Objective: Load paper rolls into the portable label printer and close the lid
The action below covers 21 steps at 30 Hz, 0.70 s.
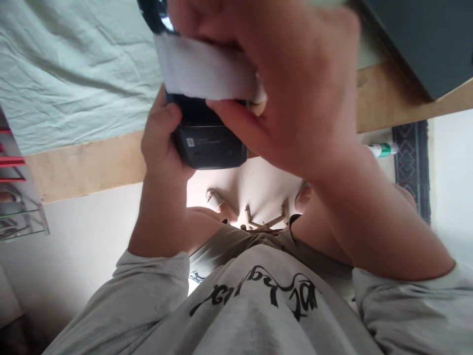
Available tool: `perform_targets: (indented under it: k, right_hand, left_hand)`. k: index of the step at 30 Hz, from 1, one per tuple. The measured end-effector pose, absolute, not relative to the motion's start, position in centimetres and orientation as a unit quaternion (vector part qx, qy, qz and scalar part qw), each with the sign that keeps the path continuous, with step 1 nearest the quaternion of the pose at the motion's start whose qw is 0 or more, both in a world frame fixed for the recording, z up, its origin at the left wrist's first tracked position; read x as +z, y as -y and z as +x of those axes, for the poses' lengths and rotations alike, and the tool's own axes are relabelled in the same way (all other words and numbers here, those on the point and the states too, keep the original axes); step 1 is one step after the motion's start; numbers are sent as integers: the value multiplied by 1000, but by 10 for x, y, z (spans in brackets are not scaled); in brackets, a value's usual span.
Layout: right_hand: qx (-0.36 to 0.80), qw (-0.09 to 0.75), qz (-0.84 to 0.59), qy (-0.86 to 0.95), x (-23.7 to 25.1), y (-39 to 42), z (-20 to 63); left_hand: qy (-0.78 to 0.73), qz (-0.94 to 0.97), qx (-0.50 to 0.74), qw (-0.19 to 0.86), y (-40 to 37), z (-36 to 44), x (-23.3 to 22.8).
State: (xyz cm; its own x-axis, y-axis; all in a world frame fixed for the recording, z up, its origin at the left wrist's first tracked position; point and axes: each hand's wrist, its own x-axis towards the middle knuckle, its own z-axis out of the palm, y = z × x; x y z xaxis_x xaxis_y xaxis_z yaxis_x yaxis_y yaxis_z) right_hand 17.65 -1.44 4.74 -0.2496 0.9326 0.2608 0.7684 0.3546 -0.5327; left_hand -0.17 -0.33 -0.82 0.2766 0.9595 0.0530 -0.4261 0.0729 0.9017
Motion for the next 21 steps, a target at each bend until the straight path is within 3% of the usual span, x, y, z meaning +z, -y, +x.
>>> perform_targets:
  k: [2, 5, 10, 17, 21]
  right_hand:
    - [77, 202, -569, 794, 50, 17, 169]
    - [18, 213, -538, 815, 49, 16, 163]
    - [19, 210, -535, 818, 40, 12, 160]
    - [-3, 273, -466, 841, 40, 13, 164]
    - [5, 226, -413, 882, 40, 18, 164]
  left_hand:
    - [-305, 447, 513, 666, 3, -3, -10]
    - [-303, 446, 513, 668, 4, -4, -9]
    - [-301, 449, 508, 670, 5, -3, -6]
    - [-310, 465, 523, 643, 5, -2, -4]
    - [-291, 463, 528, 650, 6, -2, -7]
